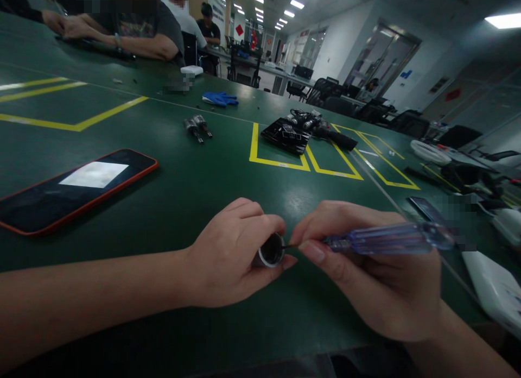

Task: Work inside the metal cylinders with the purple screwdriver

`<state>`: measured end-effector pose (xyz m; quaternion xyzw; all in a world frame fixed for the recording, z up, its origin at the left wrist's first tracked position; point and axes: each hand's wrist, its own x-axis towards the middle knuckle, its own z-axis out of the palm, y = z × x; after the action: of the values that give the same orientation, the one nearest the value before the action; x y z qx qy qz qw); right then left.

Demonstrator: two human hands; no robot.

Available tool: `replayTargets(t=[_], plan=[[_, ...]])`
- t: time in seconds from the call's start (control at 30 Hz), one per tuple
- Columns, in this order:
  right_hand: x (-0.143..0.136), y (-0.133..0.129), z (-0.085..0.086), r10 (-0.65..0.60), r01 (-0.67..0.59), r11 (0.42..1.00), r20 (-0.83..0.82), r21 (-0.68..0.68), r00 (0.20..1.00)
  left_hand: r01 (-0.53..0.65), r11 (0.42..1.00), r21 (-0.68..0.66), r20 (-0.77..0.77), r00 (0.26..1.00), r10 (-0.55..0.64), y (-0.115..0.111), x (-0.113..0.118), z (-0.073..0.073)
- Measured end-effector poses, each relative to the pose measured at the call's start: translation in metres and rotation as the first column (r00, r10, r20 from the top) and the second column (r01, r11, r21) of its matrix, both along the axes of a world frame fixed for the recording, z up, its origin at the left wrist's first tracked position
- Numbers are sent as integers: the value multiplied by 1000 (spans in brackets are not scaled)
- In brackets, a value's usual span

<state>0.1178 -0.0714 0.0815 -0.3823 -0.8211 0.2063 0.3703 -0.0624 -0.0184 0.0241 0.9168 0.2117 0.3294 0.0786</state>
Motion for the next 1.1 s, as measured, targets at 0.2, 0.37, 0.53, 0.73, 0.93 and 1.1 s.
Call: replayTargets(t=[0.2, 0.37, 0.53, 0.73, 0.93, 1.1], plan=[[3, -2, 1, -39, 39, 999, -42, -3, 998, -14, 1000, -1, 5, 1000, 14, 0, 1, -2], [2, -2, -1, -18, 17, 1000, -62, -26, 998, -10, 1000, -5, -3, 1000, 10, 1, 1, -1], [8, -4, 12, -51, 61, 997, -205, 41, 978, -46, 998, -31, 18, 999, 47, 2, 0, -2], [17, 0, 8, -156, 293, 925, -461, 243, 873, -73, 996, -61, -6, 997, 72, 13, -6, 0], [43, 20, -19, -281, 307, 930, -148, 204, 948, -238, 968, -78, -55, 971, 234, 39, -19, 2], [57, 41, -40, -249, 236, 953, 49, 190, 967, -297, 952, -69, -92, 953, 290, 59, -18, -2]])
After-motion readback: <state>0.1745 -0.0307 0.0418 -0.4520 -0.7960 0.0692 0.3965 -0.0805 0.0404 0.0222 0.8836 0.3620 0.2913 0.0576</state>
